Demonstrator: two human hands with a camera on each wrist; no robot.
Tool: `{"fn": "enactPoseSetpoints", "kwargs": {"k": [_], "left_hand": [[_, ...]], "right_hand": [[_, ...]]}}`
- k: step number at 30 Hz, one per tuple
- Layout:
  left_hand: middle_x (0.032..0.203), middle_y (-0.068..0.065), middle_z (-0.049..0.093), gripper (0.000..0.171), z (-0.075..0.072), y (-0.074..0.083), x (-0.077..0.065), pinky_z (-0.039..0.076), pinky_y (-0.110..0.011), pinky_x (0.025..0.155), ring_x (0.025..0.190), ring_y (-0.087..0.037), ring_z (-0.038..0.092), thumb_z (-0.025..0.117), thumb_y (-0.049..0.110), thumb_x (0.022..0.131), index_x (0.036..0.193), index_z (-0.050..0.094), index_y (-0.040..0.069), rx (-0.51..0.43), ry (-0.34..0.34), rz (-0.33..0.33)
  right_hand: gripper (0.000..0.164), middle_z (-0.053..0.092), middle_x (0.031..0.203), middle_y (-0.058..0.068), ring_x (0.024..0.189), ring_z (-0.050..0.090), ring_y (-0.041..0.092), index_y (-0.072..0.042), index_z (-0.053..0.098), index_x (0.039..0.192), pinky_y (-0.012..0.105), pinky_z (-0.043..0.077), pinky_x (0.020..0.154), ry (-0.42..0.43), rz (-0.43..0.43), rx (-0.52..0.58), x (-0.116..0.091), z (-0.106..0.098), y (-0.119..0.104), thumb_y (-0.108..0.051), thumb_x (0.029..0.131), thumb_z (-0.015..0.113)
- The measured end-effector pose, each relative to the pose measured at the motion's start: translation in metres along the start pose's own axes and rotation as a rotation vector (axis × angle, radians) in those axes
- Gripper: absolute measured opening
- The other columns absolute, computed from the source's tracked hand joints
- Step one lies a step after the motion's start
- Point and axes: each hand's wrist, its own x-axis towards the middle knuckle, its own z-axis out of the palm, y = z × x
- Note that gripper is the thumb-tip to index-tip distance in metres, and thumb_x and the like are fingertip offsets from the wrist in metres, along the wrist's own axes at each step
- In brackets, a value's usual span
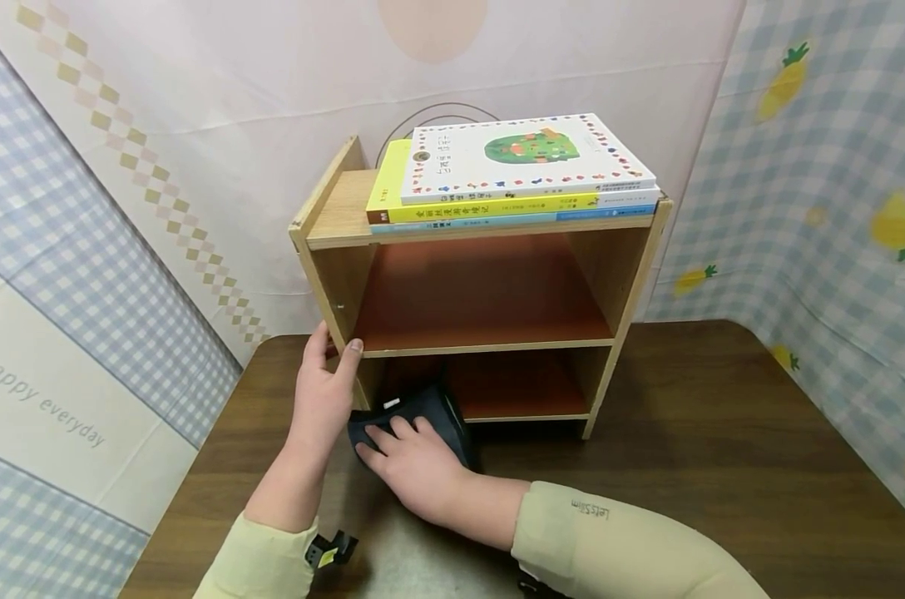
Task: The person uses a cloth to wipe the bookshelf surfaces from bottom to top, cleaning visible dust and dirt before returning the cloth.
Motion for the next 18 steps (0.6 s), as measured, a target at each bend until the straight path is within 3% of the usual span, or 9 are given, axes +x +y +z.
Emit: {"fn": "enactPoseSetpoints", "kwargs": {"k": [8, 18], "left_hand": [[0.127, 0.002, 0.047, 0.046, 0.001, 0.001, 0.0, 0.05, -0.042, 0.084, 0.114, -0.018, 0.046, 0.056, 0.043, 0.1, 0.143, 0.046, 0.034, 0.004, 0.01, 0.001], [0.128, 0.002, 0.047, 0.046, 0.001, 0.001, -0.001, 0.05, -0.042, 0.085, 0.114, -0.018, 0.046, 0.057, 0.043, 0.1, 0.144, 0.045, 0.035, -0.008, 0.01, -0.011]], "right_hand": [[0.044, 0.057, 0.139, -0.002, 0.111, 0.054, 0.022, -0.027, 0.06, 0.138, 0.033, 0.046, 0.073, -0.03, 0.015, -0.036, 0.007, -0.001, -0.008, -0.024, 0.095, 0.065], [0.043, 0.056, 0.14, 0.0, 0.116, 0.054, 0.022, -0.026, 0.059, 0.139, 0.034, 0.048, 0.077, -0.089, 0.018, -0.001, 0.007, 0.001, -0.012, -0.023, 0.097, 0.063]]}}
